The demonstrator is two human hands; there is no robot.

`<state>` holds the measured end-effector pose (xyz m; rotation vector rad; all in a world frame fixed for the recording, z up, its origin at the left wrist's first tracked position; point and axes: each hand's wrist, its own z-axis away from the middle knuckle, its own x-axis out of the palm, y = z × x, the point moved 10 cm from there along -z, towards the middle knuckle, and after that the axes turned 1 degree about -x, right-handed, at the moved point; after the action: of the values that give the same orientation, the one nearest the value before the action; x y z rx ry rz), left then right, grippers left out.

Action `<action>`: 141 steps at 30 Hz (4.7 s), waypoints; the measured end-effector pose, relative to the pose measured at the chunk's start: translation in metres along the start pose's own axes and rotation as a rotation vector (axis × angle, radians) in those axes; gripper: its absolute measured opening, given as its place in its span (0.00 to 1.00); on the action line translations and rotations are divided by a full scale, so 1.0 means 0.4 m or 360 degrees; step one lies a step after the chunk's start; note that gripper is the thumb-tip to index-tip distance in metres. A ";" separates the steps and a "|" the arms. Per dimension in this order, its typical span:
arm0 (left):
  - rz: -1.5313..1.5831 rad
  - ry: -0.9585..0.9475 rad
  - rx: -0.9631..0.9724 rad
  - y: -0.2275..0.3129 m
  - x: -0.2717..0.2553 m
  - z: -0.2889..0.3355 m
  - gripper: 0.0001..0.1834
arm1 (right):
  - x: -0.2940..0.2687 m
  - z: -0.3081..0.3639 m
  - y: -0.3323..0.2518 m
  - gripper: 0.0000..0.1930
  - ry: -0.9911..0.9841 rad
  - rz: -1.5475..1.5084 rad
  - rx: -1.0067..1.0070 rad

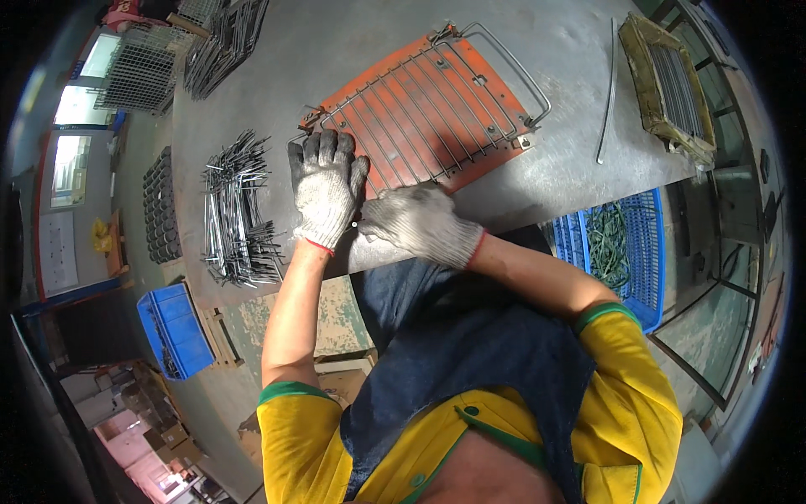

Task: The person assembles metal frames by inserting thin metal rods into slots on a red jig. They pick up rods from a pile, place them into the jig, and then remove the completed frame to place it on a stack. The process is repeated continuously throughout the video.

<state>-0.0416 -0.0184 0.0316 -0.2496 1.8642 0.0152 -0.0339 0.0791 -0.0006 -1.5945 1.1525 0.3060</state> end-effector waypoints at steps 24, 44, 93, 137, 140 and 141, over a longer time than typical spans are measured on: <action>0.1928 -0.0562 -0.1500 -0.199 0.169 0.323 0.21 | -0.433 0.241 0.285 0.13 0.0888 -0.0650 0.0785; 0.3248 -0.0635 -0.1342 0.357 0.246 -0.260 0.24 | -0.373 0.365 0.336 0.15 0.0529 0.0319 0.0804; 0.0318 0.0207 -0.0792 -0.207 0.125 -0.044 0.22 | -0.302 0.060 0.425 0.16 0.0546 0.0598 0.0711; 0.0165 0.0344 -0.0739 -0.195 0.108 -0.049 0.21 | -0.305 0.064 0.422 0.17 0.0560 0.0562 0.0700; 0.0125 0.0450 -0.0706 -0.190 0.091 -0.046 0.19 | -0.305 0.063 0.417 0.18 0.0558 0.0545 0.0731; 0.0110 0.0471 -0.0700 -0.189 0.092 -0.042 0.19 | -0.304 0.064 0.418 0.18 0.0556 0.0513 0.0750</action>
<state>-0.0543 -0.1006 0.0110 -0.5121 2.1496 0.4615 -0.2177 0.1739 -0.0262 -1.0680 1.6180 -0.0458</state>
